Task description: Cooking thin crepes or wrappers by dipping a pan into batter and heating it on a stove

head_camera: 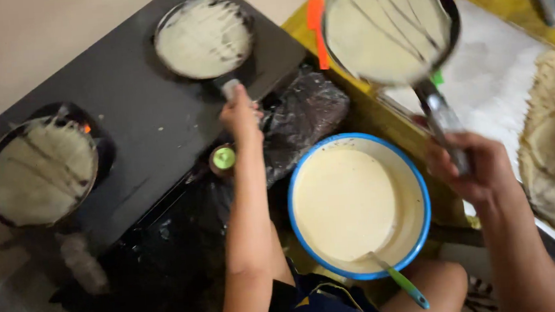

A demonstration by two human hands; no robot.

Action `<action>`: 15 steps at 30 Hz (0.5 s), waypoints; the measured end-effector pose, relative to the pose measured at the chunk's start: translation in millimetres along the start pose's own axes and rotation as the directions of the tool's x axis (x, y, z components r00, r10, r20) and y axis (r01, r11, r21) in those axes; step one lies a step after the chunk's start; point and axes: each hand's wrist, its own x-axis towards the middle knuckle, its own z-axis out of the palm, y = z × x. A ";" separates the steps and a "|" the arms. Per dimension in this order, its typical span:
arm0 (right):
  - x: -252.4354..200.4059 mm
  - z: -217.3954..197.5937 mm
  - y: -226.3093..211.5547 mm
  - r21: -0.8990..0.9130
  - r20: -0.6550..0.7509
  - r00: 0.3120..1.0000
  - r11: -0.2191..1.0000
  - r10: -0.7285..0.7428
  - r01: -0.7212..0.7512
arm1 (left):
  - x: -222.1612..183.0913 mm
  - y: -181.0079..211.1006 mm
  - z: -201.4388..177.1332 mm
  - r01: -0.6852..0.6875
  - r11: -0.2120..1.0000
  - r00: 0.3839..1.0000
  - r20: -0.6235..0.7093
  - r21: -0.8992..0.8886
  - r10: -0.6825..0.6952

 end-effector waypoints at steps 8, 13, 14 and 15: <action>-194.2 -138.0 96.3 0.432 -0.204 0.979 0.896 -0.016 0.104 | -40.0 56.3 -17.4 0.302 0.952 0.948 0.121 -0.051 -0.294; -235.2 -210.8 117.4 0.119 -0.581 0.805 0.966 -0.121 0.231 | -120.7 21.0 -50.7 0.608 0.743 0.774 0.422 -0.281 -0.473; -231.7 -247.3 131.3 -0.406 -0.707 0.561 0.897 -0.430 0.175 | -154.2 6.9 -56.9 0.600 0.784 0.755 0.437 -0.161 -0.489; -227.9 -283.2 145.4 -0.787 -0.599 0.311 0.614 -0.738 -0.061 | -186.8 -6.5 -63.7 0.582 0.813 0.736 0.451 -0.038 -0.506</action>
